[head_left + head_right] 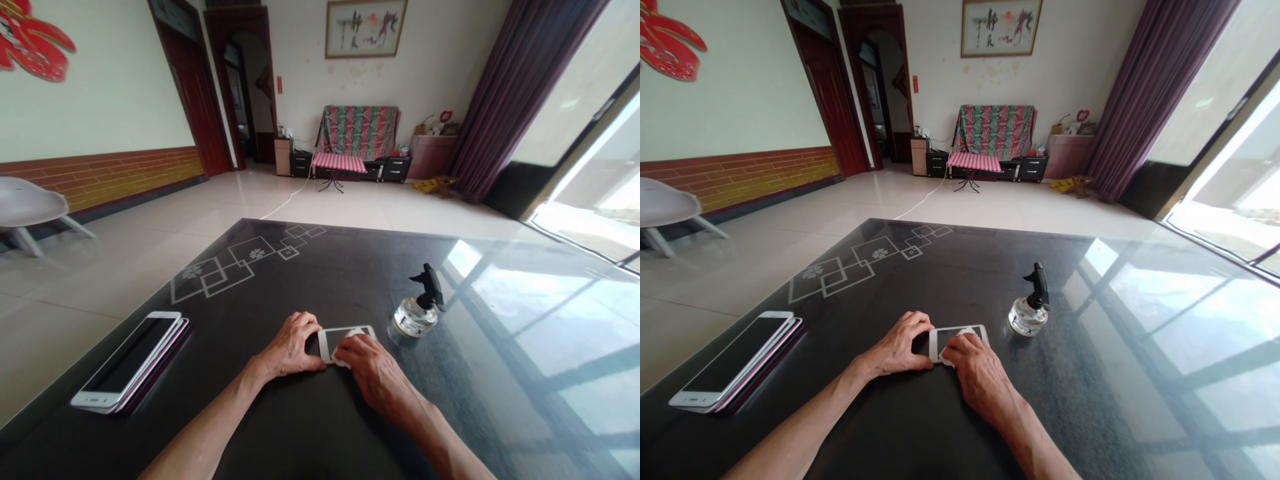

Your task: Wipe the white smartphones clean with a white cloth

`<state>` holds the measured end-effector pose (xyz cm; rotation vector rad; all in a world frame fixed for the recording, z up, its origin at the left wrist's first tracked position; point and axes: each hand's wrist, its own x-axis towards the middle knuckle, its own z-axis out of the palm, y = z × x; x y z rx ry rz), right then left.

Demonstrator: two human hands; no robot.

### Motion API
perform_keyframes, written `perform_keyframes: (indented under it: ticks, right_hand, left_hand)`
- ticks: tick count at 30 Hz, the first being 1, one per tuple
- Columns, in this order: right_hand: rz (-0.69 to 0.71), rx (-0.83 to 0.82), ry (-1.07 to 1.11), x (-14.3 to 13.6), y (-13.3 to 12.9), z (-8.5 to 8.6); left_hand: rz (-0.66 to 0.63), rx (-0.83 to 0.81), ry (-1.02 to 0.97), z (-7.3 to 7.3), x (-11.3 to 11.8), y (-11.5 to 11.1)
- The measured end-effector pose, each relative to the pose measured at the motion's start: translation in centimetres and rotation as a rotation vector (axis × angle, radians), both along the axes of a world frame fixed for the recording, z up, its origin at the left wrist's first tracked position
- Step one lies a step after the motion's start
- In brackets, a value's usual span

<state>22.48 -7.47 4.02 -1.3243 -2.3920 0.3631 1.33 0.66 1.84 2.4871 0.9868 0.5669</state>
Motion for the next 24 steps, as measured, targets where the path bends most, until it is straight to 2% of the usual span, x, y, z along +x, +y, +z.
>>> perform_keyframes:
  ticks: [5, 12, 15, 19, 24]
  right_hand:
    - [-0.001, 0.016, -0.012, 0.2, 0.0, -0.3]
    - [-0.003, 0.029, -0.018, -2.5, 1.1, 0.1]
    - [-0.016, 0.028, -0.026, -2.8, 1.0, 0.1]
    - [-0.090, 0.030, -0.023, -1.8, -0.1, 0.0]
    - [-0.167, 0.027, -0.035, 1.0, -1.4, 0.1]
  left_hand:
    - [-0.007, 0.005, 0.000, -0.1, 0.0, 0.1]
    - [-0.002, -0.007, 0.012, -0.1, 0.0, 0.0]
    - [-0.003, -0.006, 0.004, -0.1, 0.0, 0.1]
    - [-0.002, -0.011, 0.007, 0.1, 0.0, 0.1]
    - [-0.002, -0.015, 0.005, 0.2, 0.0, 0.0]
